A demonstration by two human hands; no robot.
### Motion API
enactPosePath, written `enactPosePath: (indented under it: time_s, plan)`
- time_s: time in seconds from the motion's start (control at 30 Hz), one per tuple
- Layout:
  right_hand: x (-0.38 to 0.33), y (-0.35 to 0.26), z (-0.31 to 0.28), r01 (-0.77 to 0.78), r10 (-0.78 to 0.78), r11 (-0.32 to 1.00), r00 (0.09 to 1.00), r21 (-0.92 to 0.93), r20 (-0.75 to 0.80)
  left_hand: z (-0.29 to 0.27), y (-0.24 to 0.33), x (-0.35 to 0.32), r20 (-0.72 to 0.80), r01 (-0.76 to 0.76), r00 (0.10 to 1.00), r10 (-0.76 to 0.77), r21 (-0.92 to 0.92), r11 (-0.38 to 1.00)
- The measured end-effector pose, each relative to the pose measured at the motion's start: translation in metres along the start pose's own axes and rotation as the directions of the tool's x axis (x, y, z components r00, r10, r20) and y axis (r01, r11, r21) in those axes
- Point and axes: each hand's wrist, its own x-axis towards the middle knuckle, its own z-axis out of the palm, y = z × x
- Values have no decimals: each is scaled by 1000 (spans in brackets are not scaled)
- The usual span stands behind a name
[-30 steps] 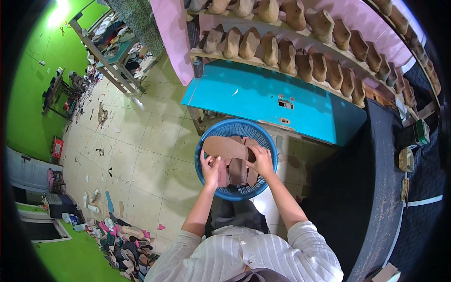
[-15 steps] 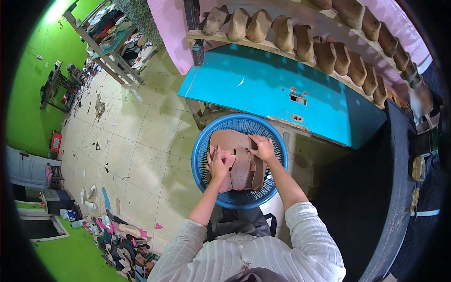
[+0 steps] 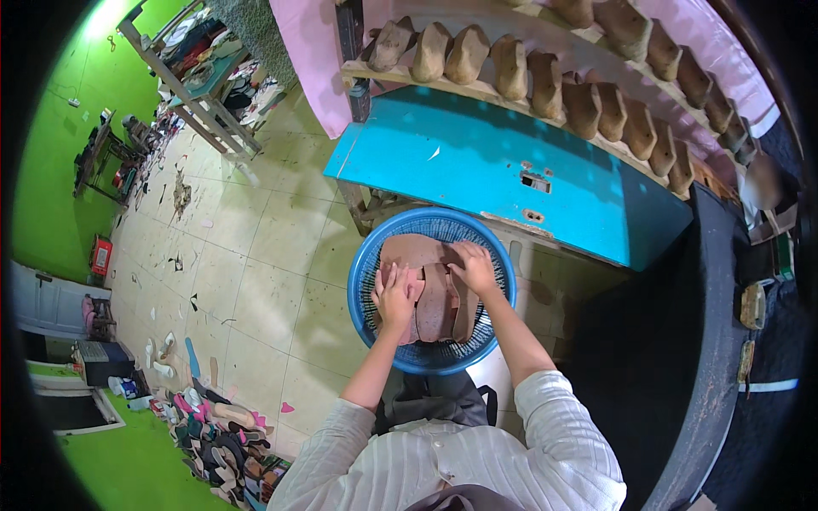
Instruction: Applying adhesive to the underside of shoe soles using a handheld brush.
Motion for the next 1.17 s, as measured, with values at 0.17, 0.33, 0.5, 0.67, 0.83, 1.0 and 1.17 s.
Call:
enactPosePath:
  time_s: [0.17, 0.33, 0.5, 0.67, 0.83, 1.0, 1.17]
  plan:
    - [-24, -60, -63, -25, 18, 999, 980, -29, -198, -60, 30, -17, -194, -122, 975, 110, -52, 991]
    - [-62, -121, -139, -79, 73, 997, 935, -5, -347, -128, 54, -39, -304, -218, 937, 173, -122, 968]
    - [-116, -163, -203, -224, 189, 974, 864, -21, -468, -182, 73, -59, -303, -388, 899, 317, -210, 897]
    - [-185, -192, -229, -372, 308, 928, 787, -14, -534, -194, 79, -79, -240, -541, 838, 489, -259, 800]
    - [-266, -209, -253, -573, 434, 819, 626, -5, -648, -188, 100, -107, -113, -626, 763, 636, -373, 684]
    - [-349, -233, -299, -757, 430, 653, 354, 15, -831, -182, 164, -142, -136, -746, 586, 799, -475, 467]
    - [-436, -269, -327, -875, 403, 473, 113, 101, -908, -170, 235, -198, -136, -755, 392, 910, -612, 234]
